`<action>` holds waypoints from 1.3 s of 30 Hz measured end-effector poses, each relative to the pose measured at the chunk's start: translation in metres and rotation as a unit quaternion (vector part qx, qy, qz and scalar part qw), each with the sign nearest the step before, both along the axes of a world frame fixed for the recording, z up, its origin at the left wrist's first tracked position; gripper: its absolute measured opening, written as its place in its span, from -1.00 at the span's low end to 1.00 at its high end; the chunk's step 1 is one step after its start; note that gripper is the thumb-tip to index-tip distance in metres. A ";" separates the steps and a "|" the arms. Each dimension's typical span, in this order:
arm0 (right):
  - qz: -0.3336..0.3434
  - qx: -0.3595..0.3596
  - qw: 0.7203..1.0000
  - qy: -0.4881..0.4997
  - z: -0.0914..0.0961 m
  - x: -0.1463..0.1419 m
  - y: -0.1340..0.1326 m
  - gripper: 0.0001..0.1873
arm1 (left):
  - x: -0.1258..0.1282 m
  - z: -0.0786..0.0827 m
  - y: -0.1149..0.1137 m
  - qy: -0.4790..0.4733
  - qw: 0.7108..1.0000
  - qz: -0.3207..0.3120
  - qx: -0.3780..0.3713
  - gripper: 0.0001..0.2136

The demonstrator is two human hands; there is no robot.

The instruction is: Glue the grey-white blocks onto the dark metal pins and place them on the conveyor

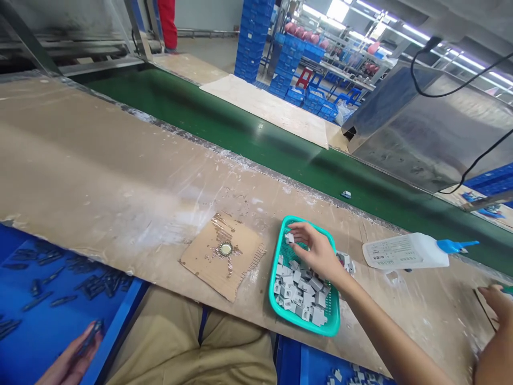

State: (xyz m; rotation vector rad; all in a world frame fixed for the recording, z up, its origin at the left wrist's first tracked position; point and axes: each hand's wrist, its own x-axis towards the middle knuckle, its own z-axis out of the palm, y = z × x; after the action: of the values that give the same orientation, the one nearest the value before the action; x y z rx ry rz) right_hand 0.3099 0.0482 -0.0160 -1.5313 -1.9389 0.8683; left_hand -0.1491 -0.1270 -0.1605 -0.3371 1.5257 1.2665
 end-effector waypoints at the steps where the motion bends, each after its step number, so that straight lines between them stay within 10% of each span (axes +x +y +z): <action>1: -0.007 -0.011 0.999 0.034 0.004 -0.001 -0.001 -0.67 | 0.002 0.004 0.002 -0.038 0.999 0.027 -0.006 -0.82; 6: -0.019 -0.092 0.991 0.093 0.031 -0.010 -0.003 -0.56 | 0.002 0.008 0.010 -0.157 0.972 0.174 0.033 -0.67; 12: 0.004 -0.116 0.988 0.106 0.038 -0.032 0.001 -0.57 | 0.002 0.012 0.010 -0.169 0.963 0.190 0.093 -0.63; 21: 0.191 0.076 0.970 -0.129 0.029 -0.100 -0.004 -0.61 | 0.035 0.064 0.012 -0.114 0.988 0.053 0.089 -0.68; 39: 0.292 0.072 0.927 -0.225 0.016 -0.131 0.001 -0.59 | 0.094 0.080 0.027 -0.223 0.934 -0.162 0.226 -0.67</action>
State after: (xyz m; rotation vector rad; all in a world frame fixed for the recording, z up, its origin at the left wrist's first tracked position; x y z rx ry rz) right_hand 0.1787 0.0491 -0.0002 -1.1367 -2.8099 0.5994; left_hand -0.0550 -0.1001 -0.0809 -0.0566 0.8314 1.1378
